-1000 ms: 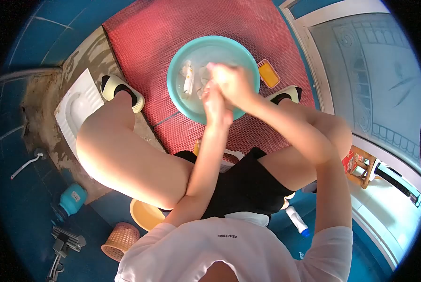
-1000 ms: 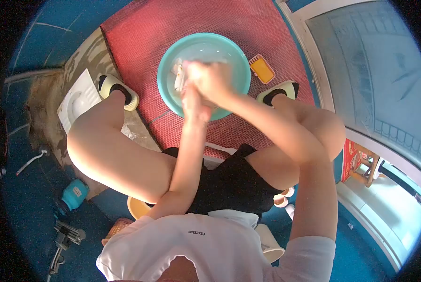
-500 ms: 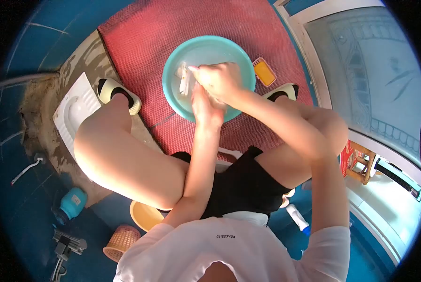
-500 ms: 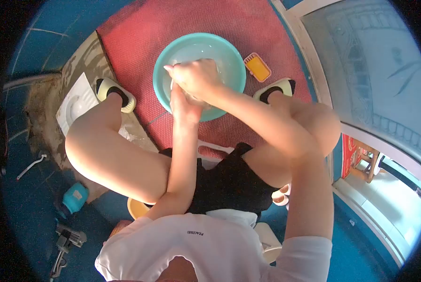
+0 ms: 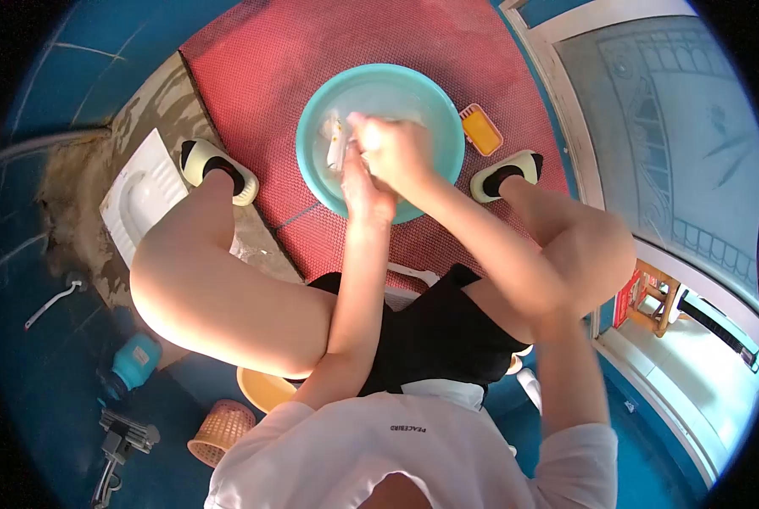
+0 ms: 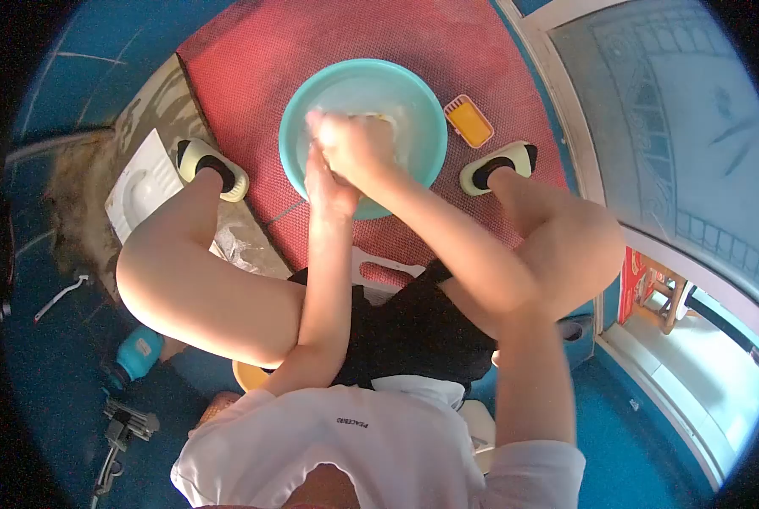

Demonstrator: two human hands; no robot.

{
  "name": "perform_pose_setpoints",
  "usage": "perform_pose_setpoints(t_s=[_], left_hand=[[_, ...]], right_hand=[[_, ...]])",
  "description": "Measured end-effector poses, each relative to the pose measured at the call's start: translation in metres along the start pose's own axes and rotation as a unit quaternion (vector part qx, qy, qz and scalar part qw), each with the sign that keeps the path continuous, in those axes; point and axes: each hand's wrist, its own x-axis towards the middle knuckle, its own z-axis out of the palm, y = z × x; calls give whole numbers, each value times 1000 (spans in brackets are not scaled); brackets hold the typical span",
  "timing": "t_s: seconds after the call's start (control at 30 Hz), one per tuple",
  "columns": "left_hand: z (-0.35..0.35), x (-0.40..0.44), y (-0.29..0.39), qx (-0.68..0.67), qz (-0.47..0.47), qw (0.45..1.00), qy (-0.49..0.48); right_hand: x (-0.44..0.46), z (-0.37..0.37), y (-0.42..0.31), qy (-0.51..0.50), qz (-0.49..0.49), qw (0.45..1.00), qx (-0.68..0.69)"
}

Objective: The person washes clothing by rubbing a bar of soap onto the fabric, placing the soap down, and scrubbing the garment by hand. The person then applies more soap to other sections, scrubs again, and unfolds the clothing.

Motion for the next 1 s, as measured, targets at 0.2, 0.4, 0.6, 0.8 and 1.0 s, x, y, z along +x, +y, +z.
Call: perform_pose_setpoints(t_s=[0.2,0.4,0.6,0.8,1.0], left_hand=[[35,-24,34,78,50,996,-9],[32,-32,41,98,17,993,-70],[5,-50,39,128,-20,986,-101],[5,-62,52,119,-43,983,-130],[16,-62,46,154,39,985,-68]], right_hand=[[-33,-22,-3,18,317,826,465],[-76,-23,7,50,321,758,565],[-74,-34,8,269,458,592,606],[-83,-43,10,280,417,587,635],[-76,-44,-12,235,390,749,481]])
